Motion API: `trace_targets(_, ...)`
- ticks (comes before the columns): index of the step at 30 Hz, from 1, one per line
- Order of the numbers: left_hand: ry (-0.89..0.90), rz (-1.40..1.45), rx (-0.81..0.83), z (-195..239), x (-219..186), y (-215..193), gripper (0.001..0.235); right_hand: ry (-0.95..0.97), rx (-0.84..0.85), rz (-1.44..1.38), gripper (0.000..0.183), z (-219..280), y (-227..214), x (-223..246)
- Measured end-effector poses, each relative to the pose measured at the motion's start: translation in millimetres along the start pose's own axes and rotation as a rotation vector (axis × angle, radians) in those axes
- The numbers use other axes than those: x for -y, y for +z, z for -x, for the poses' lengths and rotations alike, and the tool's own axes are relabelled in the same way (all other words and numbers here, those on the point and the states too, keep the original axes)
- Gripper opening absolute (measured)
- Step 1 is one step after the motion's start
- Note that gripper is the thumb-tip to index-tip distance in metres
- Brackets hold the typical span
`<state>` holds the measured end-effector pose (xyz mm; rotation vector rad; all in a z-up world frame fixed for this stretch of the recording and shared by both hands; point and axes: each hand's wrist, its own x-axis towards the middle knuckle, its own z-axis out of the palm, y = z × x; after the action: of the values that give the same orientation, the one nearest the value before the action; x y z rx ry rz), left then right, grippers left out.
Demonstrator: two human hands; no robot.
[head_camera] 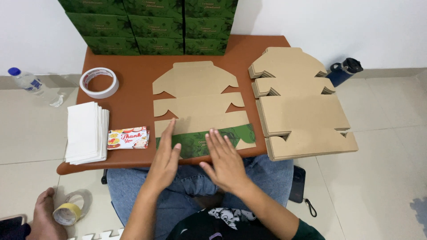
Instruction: The person assembles a flat cardboard piece into a box by folding the sides and tucking the flaps. They then place a small packet inside the box, close the lid, and stack the finished box with others.
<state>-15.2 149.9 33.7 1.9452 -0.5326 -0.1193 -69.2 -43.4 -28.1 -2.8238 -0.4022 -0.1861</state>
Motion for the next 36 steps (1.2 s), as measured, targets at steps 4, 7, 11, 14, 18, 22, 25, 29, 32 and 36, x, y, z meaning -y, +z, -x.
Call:
trace_targets(4, 0.149, 0.206, -0.091, 3, 43, 5, 0.06, -0.092, -0.023, -0.029, 0.08, -27, 23, 32)
trace_targets(7, 0.173, 0.213, -0.126, 6, 49, 9, 0.065, -0.184, -0.143, -0.008, 0.085, -47, 38, 49)
trace_targets(11, 0.216, 0.061, -0.148, 7, 51, 14, 0.062, -0.287, -0.205, -0.081, 0.082, -57, 51, 52)
trace_targets(14, 0.228, -0.03, -0.132, 6, 51, 18, 0.063, -0.266, -0.152, -0.099, 0.075, -51, 44, 44)
trace_targets(18, 0.263, -0.345, -0.121, 1, 47, 26, 0.065, -0.167, -0.032, 0.001, 0.09, -32, 26, 20)
trace_targets(22, 0.276, -0.57, -0.121, -3, 51, 35, 0.065, -0.095, -0.022, 0.075, 0.092, -6, 9, -17)
trace_targets(25, 0.278, -0.696, -0.104, -4, 49, 35, 0.074, -0.014, 0.004, 0.2, 0.102, 7, -5, -47)
trace_targets(29, 0.388, -0.919, -0.137, -3, 58, 36, 0.098, 0.055, -0.026, 0.18, 0.111, 16, -19, -73)
trace_targets(32, 0.406, -1.003, -0.124, -1, 68, 39, 0.103, 0.048, -0.055, 0.151, 0.111, 19, -20, -76)
trace_targets(36, 0.4, -1.021, -0.103, 6, 65, 40, 0.098, 0.038, -0.08, 0.221, 0.103, 24, -17, -75)
